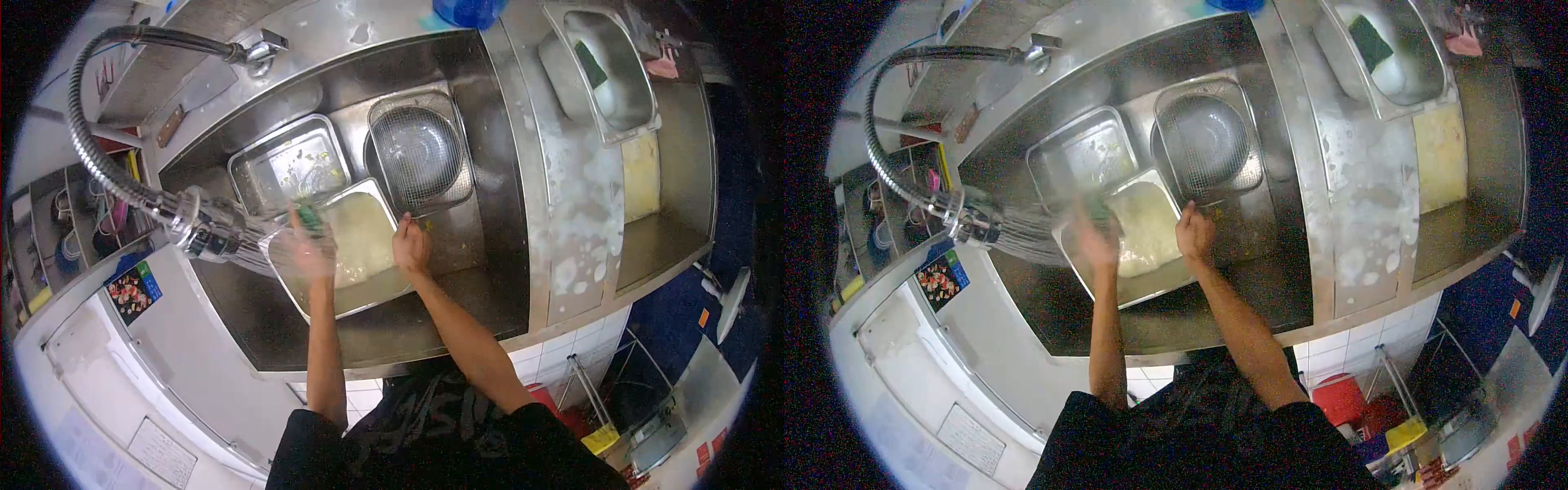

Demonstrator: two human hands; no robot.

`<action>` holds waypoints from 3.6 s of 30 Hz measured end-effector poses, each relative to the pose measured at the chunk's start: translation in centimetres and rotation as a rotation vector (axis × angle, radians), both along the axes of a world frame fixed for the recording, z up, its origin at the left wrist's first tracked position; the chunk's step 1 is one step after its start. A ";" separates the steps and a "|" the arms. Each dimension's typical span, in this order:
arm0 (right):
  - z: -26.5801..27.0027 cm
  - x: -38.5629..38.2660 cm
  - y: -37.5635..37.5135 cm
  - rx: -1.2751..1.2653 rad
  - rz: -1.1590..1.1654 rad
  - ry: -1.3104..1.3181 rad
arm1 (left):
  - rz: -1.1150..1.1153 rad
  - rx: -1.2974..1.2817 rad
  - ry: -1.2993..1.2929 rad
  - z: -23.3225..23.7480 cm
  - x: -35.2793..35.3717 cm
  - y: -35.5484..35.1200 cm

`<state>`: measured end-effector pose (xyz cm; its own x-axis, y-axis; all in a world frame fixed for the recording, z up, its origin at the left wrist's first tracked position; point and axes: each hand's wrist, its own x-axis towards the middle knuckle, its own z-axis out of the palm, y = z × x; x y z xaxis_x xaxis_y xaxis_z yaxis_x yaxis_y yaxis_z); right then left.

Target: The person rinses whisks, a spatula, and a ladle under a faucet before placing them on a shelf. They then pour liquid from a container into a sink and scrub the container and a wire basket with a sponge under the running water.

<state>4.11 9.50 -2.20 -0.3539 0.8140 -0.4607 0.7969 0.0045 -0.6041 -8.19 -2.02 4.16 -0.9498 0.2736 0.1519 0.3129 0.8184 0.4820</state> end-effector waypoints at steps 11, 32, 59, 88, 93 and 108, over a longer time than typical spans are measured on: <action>2.5 0.4 -1.3 0.029 0.106 0.085 | 0.422 -0.081 -0.468 2.5 2.2 -15.8; -0.6 -2.7 -2.0 -0.993 0.110 0.213 | 0.089 0.419 -0.786 16.6 7.6 -2.0; 16.9 6.4 10.2 -0.891 0.460 0.381 | -0.406 0.230 -0.363 19.4 4.5 -1.5; 8.7 4.4 8.0 0.270 -0.008 0.583 | 0.154 -0.106 -0.007 5.7 4.7 -1.0; 8.7 2.5 8.6 0.284 -0.038 0.504 | -0.382 0.053 -0.183 10.6 9.9 6.2; 12.3 -1.1 7.5 0.167 0.063 0.496 | -0.334 0.149 -0.156 10.0 5.3 4.2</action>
<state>2.99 16.95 10.14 -0.5471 0.8321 -0.0910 0.4108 0.1721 -0.8953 -2.88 2.18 14.13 -0.8272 0.5571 0.0738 0.4632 0.6015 0.6509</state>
